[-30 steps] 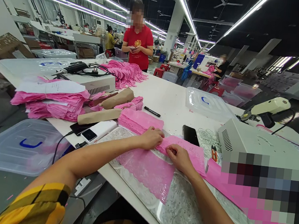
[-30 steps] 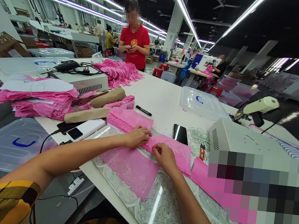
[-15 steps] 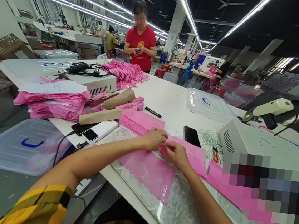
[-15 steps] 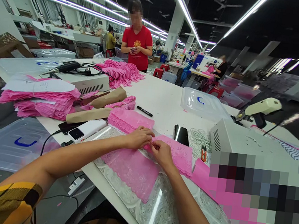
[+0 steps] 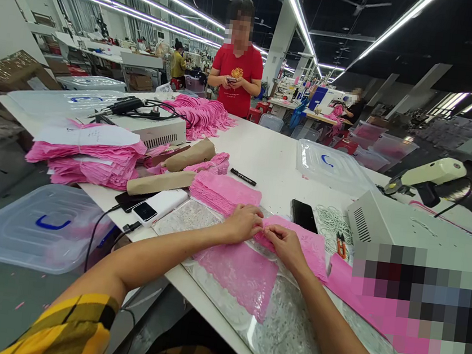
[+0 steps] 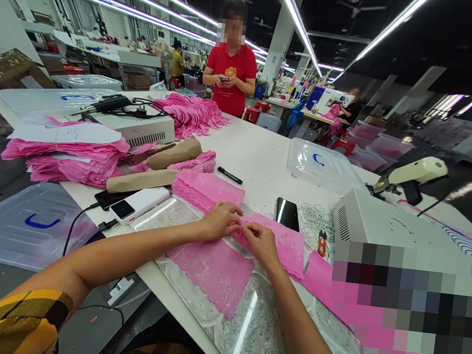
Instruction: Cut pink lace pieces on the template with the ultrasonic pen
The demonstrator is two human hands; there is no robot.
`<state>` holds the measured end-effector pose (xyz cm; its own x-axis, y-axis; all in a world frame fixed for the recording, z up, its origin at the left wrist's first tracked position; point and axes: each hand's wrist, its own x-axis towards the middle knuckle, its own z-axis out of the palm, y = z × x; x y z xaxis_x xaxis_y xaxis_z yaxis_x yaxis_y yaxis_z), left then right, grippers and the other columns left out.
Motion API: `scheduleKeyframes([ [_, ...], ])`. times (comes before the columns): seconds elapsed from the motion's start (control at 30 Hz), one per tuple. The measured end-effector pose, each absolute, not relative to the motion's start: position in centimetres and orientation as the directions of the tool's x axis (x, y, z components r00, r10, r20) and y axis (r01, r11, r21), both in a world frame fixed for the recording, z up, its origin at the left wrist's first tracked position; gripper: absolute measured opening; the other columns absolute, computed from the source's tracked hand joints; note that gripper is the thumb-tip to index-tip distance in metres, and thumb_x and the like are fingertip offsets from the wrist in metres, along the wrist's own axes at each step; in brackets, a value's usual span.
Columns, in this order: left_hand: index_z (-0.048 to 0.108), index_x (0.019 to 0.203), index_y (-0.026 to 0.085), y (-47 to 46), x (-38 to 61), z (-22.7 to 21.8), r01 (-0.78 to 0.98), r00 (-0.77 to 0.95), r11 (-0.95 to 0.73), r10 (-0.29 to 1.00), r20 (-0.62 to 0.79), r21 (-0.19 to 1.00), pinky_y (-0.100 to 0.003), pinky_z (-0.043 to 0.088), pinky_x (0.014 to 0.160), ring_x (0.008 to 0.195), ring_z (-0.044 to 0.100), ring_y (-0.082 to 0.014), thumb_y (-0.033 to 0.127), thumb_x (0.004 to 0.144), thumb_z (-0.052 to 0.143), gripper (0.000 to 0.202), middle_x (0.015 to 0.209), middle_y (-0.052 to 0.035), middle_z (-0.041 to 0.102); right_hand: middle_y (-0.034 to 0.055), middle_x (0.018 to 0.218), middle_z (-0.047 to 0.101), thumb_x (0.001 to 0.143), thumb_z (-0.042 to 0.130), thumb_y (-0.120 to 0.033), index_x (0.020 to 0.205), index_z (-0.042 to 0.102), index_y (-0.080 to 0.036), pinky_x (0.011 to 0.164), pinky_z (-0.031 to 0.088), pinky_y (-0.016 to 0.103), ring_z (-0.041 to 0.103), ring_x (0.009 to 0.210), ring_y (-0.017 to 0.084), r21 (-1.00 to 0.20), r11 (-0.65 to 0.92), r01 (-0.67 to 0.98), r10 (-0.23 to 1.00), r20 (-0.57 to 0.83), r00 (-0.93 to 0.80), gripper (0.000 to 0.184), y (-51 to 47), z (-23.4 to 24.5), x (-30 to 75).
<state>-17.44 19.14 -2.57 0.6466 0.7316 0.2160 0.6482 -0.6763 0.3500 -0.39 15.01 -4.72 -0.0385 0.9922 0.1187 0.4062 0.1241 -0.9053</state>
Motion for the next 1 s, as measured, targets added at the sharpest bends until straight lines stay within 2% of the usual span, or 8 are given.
scheduleKeyframes([
  [0.43,0.075,0.086,0.02,19.2,-17.2,-3.2,0.643,0.613,-0.645,0.757,0.229,0.413,-0.042,0.043,0.099,0.114,0.057,-0.0242,0.02,0.087,0.061,0.014,0.119,-0.0062,0.065,-0.0015,0.056,0.05,0.07,0.063,-0.057,0.064,0.062,-0.018,0.052,0.032,0.026,0.04,0.055,0.012,-0.932,0.091,0.35,0.995,0.1,0.007,0.04,14.8,-5.0,-0.3],
  [0.67,0.075,0.088,0.02,19.2,-16.7,-3.7,0.642,0.579,-0.637,0.768,0.274,0.427,-0.041,0.046,0.098,0.111,0.059,-0.0235,0.022,0.087,0.063,0.012,0.115,-0.006,0.067,-0.0019,0.056,0.05,0.068,0.066,-0.059,0.065,0.064,-0.018,0.052,0.033,0.026,0.04,0.055,0.012,-0.94,0.086,0.33,0.995,0.098,0.018,0.041,14.8,-4.9,-0.3],
  [0.83,0.074,0.084,0.019,19.2,-17.0,-3.6,0.661,0.565,-0.634,0.773,0.289,0.402,-0.039,0.047,0.095,0.107,0.06,-0.0223,0.019,0.085,0.062,0.012,0.112,-0.0057,0.068,-0.0026,0.054,0.049,0.067,0.067,-0.058,0.064,0.063,-0.018,0.05,0.033,0.025,0.04,0.053,0.011,-0.953,0.084,0.293,0.993,0.104,0.053,0.04,14.7,-5.0,-0.6],
  [1.0,0.07,0.08,0.018,18.5,-18.0,-2.9,0.698,0.565,-0.64,0.768,0.301,0.321,-0.037,0.046,0.093,0.104,0.06,-0.022,0.016,0.083,0.059,0.012,0.108,-0.0071,0.067,-0.0019,0.054,0.051,0.064,0.069,-0.062,0.062,0.059,-0.019,0.047,0.036,0.025,0.043,0.05,0.011,-0.975,0.072,0.208,0.988,0.099,0.122,0.044,14.9,-4.9,-0.3],
])
